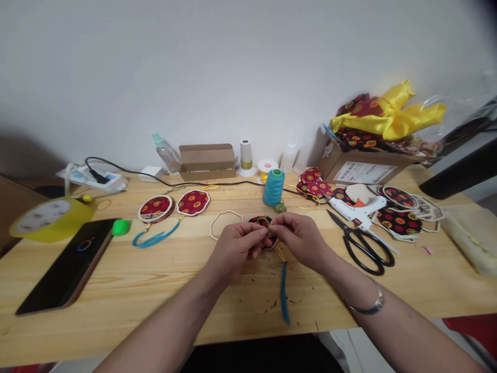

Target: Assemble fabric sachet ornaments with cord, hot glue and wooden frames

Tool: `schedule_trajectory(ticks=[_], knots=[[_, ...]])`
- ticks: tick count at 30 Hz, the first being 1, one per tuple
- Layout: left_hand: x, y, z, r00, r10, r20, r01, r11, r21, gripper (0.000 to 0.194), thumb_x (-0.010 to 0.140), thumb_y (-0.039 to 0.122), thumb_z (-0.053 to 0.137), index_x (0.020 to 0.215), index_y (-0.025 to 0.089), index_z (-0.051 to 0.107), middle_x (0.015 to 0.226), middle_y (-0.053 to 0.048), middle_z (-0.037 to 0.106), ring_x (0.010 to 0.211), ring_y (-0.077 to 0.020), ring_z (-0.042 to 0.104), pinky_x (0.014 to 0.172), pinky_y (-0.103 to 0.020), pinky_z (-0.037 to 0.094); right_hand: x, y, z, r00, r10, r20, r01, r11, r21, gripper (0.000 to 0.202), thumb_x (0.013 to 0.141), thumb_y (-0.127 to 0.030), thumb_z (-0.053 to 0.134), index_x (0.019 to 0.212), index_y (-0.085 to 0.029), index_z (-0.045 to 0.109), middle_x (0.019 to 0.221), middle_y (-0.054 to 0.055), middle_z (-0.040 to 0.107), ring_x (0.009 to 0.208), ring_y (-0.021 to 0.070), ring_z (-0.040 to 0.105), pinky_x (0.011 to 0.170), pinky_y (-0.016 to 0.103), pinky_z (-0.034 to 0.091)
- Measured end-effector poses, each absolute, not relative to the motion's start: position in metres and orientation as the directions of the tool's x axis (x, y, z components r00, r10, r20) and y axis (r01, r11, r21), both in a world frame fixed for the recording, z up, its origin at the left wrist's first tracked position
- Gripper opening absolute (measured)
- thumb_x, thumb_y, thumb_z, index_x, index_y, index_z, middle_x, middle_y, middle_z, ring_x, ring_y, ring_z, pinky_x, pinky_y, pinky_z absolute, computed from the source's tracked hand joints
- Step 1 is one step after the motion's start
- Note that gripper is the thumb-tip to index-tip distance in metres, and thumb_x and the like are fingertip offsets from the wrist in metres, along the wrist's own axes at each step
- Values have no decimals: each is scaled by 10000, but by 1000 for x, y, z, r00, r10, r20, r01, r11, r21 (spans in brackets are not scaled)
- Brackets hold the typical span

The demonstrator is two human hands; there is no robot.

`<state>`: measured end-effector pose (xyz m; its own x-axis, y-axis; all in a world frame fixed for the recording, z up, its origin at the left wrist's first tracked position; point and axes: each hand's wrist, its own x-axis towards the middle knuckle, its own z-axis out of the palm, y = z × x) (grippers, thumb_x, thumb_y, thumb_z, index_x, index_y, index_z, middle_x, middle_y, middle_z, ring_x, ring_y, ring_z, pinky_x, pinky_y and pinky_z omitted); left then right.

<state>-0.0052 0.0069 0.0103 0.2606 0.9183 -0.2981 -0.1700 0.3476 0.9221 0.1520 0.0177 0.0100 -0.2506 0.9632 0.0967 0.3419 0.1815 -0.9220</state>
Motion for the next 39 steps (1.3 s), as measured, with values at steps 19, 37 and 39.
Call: schedule_trajectory(ticks=[19,37,39], knots=[[-4,8,10,287,914,-287,-219,354,909,237,670,349,716,654,119,663,574,-11,625,389,-25,375,414,-193,198,152,17,11,-250,962,108,315,186,-931,132,784,-178,537,665,-174,593,602,-11,619,567,106,547,551,217,432],[-4,8,12,286,909,-302,-227,371,901,249,628,350,740,653,115,664,566,-14,629,380,-22,370,405,-190,209,152,16,12,-248,963,109,287,180,-941,118,783,-184,537,678,-175,592,597,-15,603,553,100,529,532,208,419],[-4,8,12,281,911,-303,-220,369,903,251,630,355,739,658,117,665,568,-14,630,383,-24,366,405,-191,211,152,16,11,-245,963,111,296,184,-937,116,781,-183,537,679,-176,594,596,-16,603,551,100,528,531,209,419]])
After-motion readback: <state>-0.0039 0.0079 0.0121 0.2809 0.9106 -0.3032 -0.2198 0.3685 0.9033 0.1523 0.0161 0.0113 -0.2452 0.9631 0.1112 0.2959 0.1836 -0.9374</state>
